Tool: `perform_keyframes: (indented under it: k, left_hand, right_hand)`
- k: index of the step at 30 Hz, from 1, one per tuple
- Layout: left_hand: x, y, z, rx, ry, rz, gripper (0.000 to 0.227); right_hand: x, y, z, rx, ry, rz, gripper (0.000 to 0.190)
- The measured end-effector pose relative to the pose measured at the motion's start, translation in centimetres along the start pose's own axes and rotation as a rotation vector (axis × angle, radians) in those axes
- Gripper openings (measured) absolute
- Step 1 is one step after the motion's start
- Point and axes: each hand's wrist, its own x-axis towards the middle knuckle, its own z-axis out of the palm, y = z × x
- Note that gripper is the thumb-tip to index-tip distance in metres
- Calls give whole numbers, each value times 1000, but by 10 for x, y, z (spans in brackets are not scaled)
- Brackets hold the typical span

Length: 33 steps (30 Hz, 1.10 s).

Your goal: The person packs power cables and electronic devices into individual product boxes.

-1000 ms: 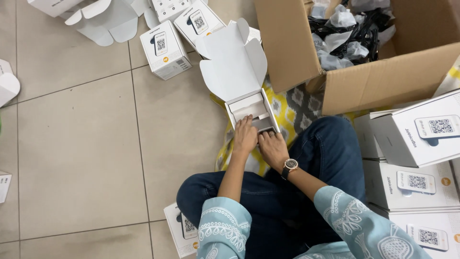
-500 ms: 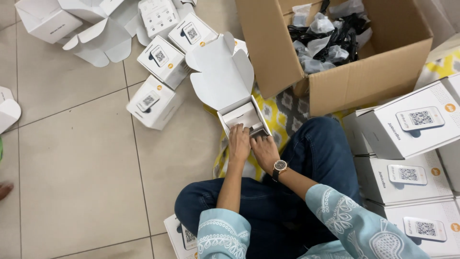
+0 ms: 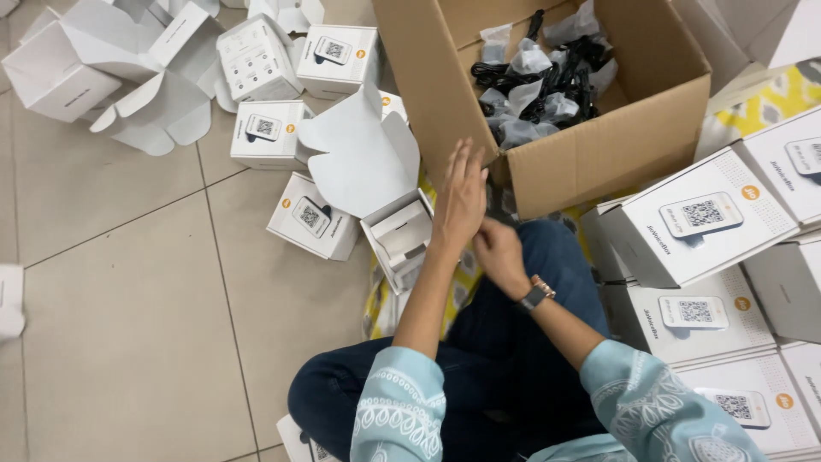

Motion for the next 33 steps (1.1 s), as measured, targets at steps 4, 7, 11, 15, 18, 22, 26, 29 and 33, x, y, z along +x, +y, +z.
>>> perform_keyframes:
  k: [4, 7, 11, 15, 18, 22, 26, 29, 33]
  left_hand:
    - [57, 18, 36, -60, 98, 170, 45]
    - [68, 15, 57, 110, -120, 39, 36]
    - [79, 17, 73, 137, -66, -31, 60]
    - [89, 20, 75, 242, 24, -56, 59]
    - [91, 20, 73, 205, -15, -68, 58]
    - [89, 18, 79, 146, 59, -49, 58]
    - [91, 12, 84, 153, 108, -15, 53]
    - [89, 10, 90, 110, 126, 2, 49]
    - [90, 8, 93, 144, 161, 31, 46]
  right_hand:
    - [61, 0, -98, 350, 426, 19, 22]
    - [112, 0, -142, 244, 497, -19, 16]
    - [196, 60, -140, -174, 444, -68, 26]
    - [261, 136, -115, -514, 115, -64, 59]
    - [286, 173, -95, -588, -139, 9, 58]
    - [297, 216, -72, -605, -65, 36, 29]
    - [302, 165, -82, -460, 78, 79, 15]
    - [307, 160, -83, -350, 192, -194, 12]
    - [314, 180, -66, -282, -88, -252, 15]
